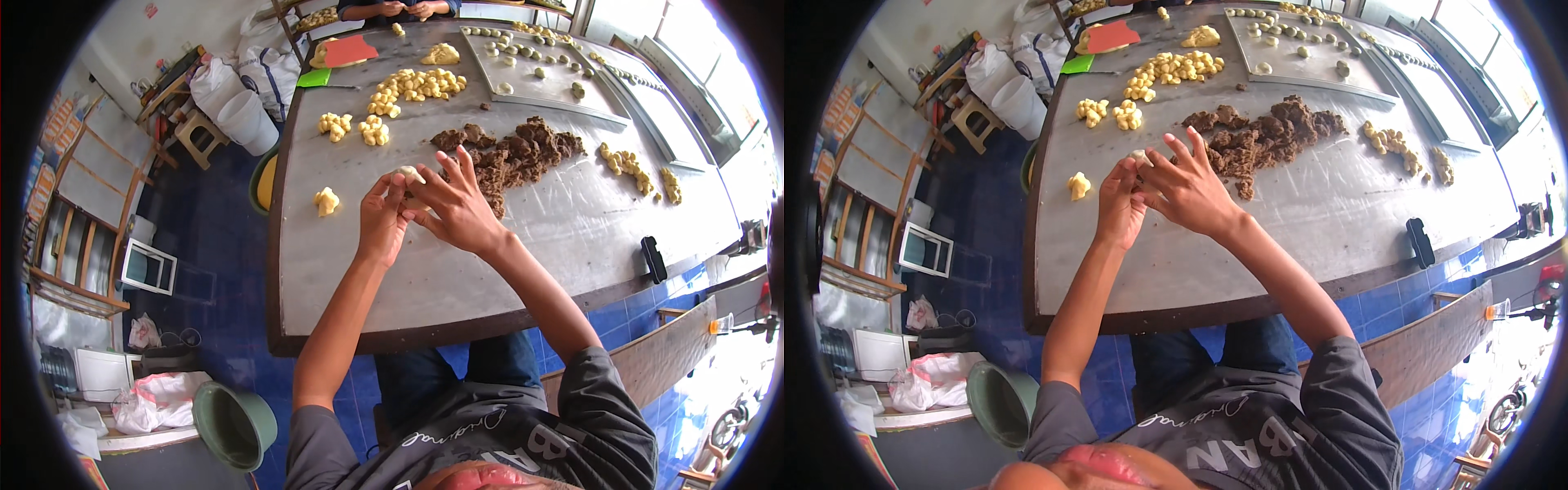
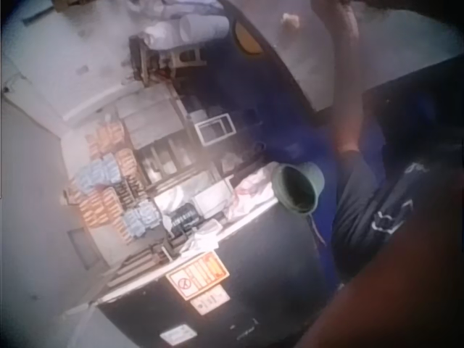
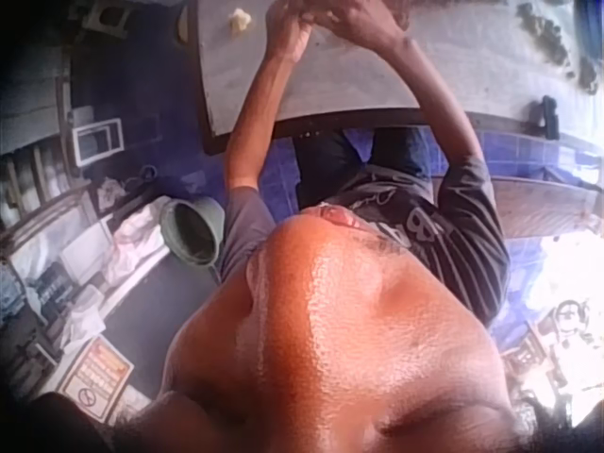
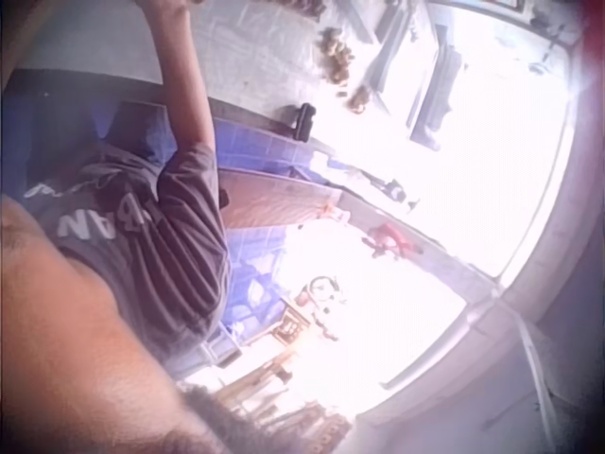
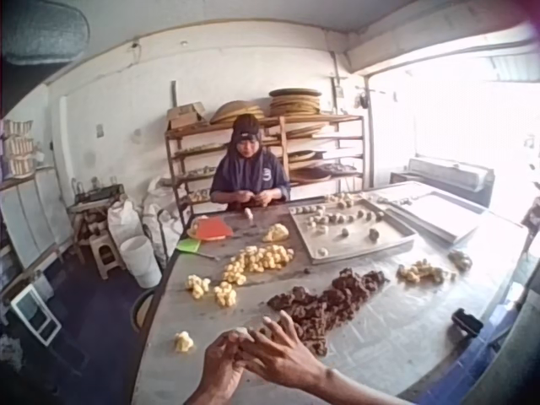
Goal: The person prepares bread by flattening small pieces of dough, adding a dark filling to the center, and folding the dough over the filling to enclose it.
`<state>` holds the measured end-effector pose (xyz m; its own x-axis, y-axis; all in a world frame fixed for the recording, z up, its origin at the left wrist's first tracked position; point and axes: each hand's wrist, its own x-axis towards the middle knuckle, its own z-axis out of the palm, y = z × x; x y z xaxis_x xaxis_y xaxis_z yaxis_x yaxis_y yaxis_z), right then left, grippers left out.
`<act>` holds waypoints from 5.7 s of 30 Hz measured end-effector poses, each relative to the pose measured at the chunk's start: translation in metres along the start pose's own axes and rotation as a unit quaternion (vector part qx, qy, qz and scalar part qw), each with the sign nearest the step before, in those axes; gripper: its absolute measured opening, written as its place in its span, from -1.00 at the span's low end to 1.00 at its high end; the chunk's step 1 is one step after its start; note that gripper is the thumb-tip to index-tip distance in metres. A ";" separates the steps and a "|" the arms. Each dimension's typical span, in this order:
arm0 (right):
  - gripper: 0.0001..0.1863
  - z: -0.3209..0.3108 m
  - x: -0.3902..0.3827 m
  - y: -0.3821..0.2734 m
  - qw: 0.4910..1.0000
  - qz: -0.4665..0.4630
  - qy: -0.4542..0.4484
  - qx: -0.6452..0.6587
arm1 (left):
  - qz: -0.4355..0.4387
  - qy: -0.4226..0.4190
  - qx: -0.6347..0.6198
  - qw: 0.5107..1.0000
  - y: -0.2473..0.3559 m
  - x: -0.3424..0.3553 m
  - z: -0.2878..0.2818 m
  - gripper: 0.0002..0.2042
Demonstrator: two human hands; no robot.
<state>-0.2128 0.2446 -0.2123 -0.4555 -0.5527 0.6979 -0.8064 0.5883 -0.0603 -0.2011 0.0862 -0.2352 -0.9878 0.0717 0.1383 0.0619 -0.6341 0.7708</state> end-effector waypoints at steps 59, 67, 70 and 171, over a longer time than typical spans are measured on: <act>-0.53 -0.015 0.005 0.036 0.994 -0.028 -0.064 0.087 | -0.100 -0.047 -0.031 0.993 -0.004 -0.007 0.013 -0.60; -0.20 -0.003 -0.023 0.037 0.970 0.066 -0.188 0.138 | -0.159 -0.021 -0.054 0.986 -0.006 -0.004 0.007 -0.64; -0.19 0.008 -0.025 0.034 0.876 0.226 -0.022 0.425 | -0.141 -0.026 -0.038 0.989 -0.006 -0.004 0.009 -0.62; -0.69 0.003 -0.035 0.016 0.859 0.360 -0.026 0.363 | -0.075 -0.046 0.024 0.996 -0.016 -0.004 0.007 -0.69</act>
<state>-0.2109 0.2721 -0.2400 -0.9356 -0.2362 0.2623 -0.3234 0.2757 -0.9052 -0.1971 0.1009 -0.2438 -0.9692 0.2352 0.0735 -0.0774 -0.5740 0.8152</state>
